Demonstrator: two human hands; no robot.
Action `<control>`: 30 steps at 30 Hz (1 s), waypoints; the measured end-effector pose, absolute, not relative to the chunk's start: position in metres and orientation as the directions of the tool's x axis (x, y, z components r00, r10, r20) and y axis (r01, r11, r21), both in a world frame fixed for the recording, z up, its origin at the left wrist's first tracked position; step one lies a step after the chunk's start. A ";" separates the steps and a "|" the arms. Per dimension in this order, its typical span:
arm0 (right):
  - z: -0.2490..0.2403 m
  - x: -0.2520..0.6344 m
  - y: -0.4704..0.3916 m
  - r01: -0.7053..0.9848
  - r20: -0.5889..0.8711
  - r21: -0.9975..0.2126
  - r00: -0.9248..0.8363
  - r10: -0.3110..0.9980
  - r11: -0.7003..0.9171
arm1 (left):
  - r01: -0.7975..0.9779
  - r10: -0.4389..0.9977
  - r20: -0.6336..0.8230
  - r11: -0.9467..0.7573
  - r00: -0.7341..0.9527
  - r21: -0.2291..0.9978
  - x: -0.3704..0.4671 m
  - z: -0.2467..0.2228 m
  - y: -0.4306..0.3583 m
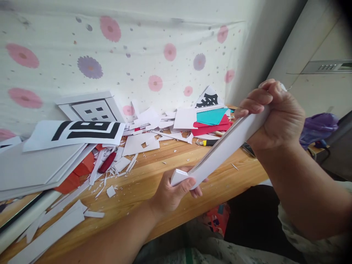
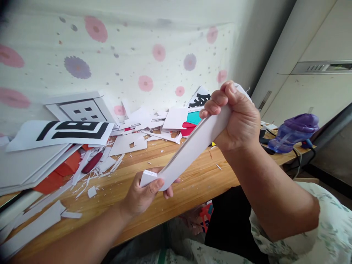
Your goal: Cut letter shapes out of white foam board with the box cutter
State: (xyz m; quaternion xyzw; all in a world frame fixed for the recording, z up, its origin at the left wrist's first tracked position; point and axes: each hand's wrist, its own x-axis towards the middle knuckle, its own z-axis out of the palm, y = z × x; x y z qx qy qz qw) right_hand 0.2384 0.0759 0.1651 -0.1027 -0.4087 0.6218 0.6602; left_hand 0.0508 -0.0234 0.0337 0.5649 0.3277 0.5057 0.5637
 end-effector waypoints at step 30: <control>0.119 0.202 0.082 -0.688 0.151 -0.722 -0.260 0.954 -0.073 | -0.025 0.963 0.252 -0.255 -0.095 0.967 0.038 0.028 -0.025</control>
